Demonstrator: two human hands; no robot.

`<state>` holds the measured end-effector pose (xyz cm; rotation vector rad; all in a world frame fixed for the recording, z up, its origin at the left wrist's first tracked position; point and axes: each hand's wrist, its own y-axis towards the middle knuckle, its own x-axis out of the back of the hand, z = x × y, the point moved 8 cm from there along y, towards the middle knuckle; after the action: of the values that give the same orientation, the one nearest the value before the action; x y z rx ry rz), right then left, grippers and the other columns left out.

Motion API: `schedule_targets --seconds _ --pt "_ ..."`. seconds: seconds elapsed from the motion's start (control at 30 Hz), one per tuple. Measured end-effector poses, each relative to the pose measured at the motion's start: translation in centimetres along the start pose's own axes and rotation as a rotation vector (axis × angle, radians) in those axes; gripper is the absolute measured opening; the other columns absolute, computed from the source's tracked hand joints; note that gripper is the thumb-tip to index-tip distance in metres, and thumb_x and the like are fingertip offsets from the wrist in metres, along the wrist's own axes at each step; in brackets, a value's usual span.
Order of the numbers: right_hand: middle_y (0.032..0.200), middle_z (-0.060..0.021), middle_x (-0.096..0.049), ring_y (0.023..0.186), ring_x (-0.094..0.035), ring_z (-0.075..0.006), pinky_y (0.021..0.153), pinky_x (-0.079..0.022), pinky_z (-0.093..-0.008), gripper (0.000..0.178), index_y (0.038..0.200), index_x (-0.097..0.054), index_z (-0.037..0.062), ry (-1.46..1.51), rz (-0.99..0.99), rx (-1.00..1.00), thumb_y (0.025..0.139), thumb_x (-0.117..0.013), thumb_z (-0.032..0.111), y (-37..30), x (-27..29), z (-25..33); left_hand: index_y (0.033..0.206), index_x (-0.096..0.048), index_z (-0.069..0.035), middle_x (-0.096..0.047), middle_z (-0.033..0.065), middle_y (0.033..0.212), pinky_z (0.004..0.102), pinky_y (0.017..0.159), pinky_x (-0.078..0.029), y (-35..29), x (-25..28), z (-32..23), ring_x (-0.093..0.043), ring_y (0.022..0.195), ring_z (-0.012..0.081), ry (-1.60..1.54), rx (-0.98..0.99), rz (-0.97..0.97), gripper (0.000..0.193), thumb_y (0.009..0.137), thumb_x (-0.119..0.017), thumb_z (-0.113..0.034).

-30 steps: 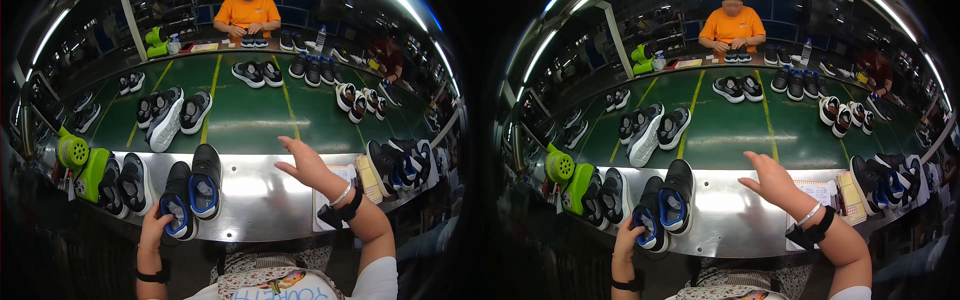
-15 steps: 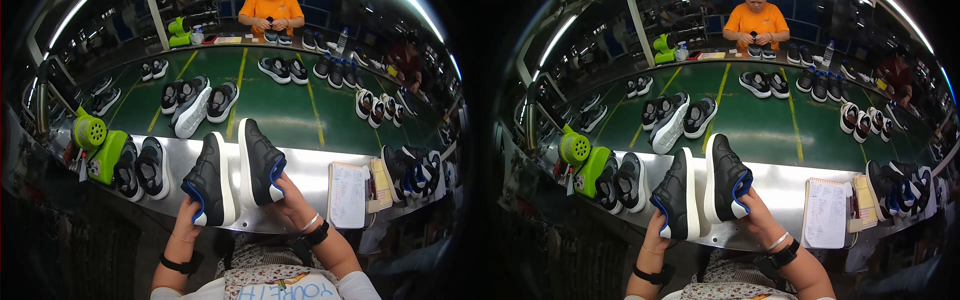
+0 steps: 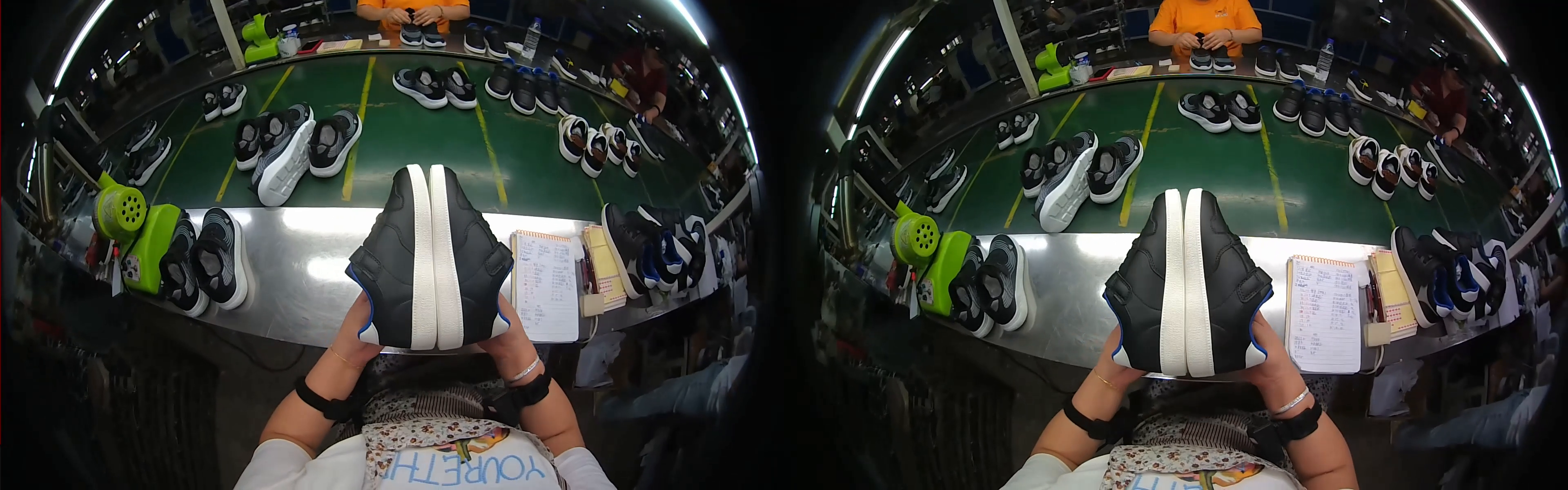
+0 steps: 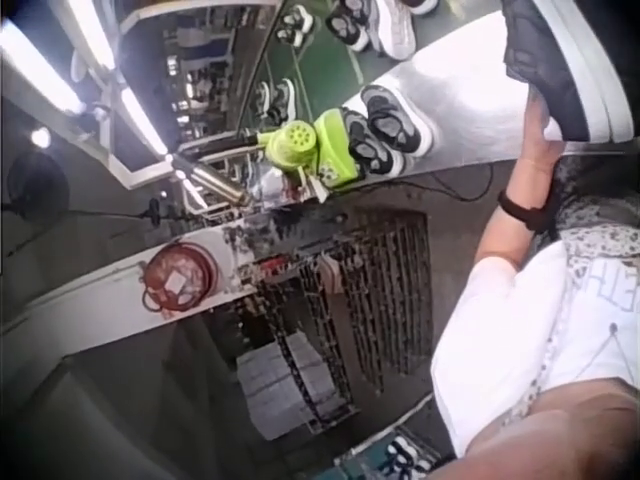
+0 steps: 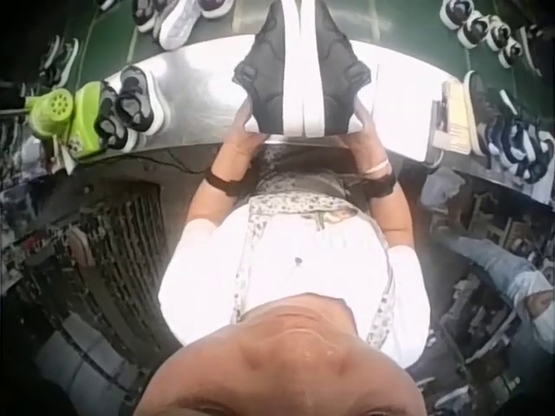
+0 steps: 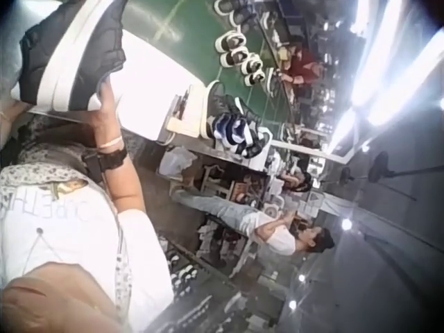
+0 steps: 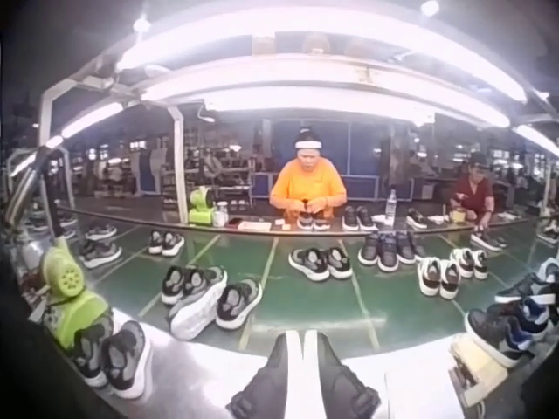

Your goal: Perform quality control inspection on manufactured shoes and log results in a notebook.

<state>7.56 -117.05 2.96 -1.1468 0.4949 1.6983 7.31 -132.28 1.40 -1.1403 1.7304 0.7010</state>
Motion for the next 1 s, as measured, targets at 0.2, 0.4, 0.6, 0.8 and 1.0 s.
schedule_targets --seconds 0.2,0.4,0.6,0.8,1.0 --pt "0.132 -0.0101 -0.039 0.118 -0.043 -0.02 0.097 -0.038 -0.0325 0.061 0.137 -0.029 0.0081 -0.529 -0.096 0.289 0.079 -0.043 -0.002 -2.1 -1.5 3.3 0.137 -0.031 -0.014 -0.038 0.0135 0.135 0.0388 0.099 -0.036 -1.5 -0.2 -3.0 -0.045 0.114 0.026 0.385 -0.11 -0.152 0.067 0.074 -0.056 -0.01" --pt "0.129 -0.021 -0.035 0.114 -0.039 -0.0391 0.093 -0.034 -0.0432 0.048 0.113 -0.059 0.0174 -2.221 -0.34 0.556 0.066 -0.072 0.02 -3.5 -7.0 2.9 0.125 -0.052 -0.021 -0.037 0.0234 0.133 0.0448 0.096 -0.033 -3.2 -5.5 -5.9 -0.041 0.111 0.0416 2.18 -0.294 -0.315 0.061 0.067 -0.07 -0.023" --pt "0.116 -0.0182 -0.047 0.097 -0.05 -0.0265 0.086 -0.041 -0.0331 0.045 0.124 -0.047 0.0068 -1.709 -0.486 0.465 0.084 -0.057 0.024 -2.0 -2.8 6.9 0.132 -0.04 -0.008 -0.046 0.019 0.126 0.0345 0.095 -0.036 -2.7 0.5 -9.7 -0.047 0.11 0.0278 1.535 -0.187 -0.376 0.052 0.085 -0.056 -0.024" --pt "0.123 -0.0168 -0.049 0.11 -0.048 -0.0207 0.093 -0.036 -0.0286 0.046 0.132 -0.039 0.0049 -1.361 -0.295 0.127 0.093 -0.045 0.027 0.1 -1.5 4.8 0.133 -0.036 -0.001 -0.046 0.0122 0.127 0.0295 0.094 -0.038 -1.7 3.9 -7.4 -0.046 0.114 0.0178 0.905 0.114 -0.29 0.045 0.095 -0.042 -0.025" --pt "0.108 -0.0184 -0.058 0.092 -0.061 -0.0291 0.08 -0.053 -0.0373 0.038 0.117 -0.047 -0.0053 -0.035 -0.224 0.072 0.095 -0.039 0.025 3.1 0.4 1.9 0.127 -0.042 -0.004 -0.051 0.0133 0.123 0.0398 0.092 -0.045 -0.1 1.4 -6.4 -0.053 0.109 0.025 0.021 0.1 -0.149 0.043 0.097 -0.029 -0.033"
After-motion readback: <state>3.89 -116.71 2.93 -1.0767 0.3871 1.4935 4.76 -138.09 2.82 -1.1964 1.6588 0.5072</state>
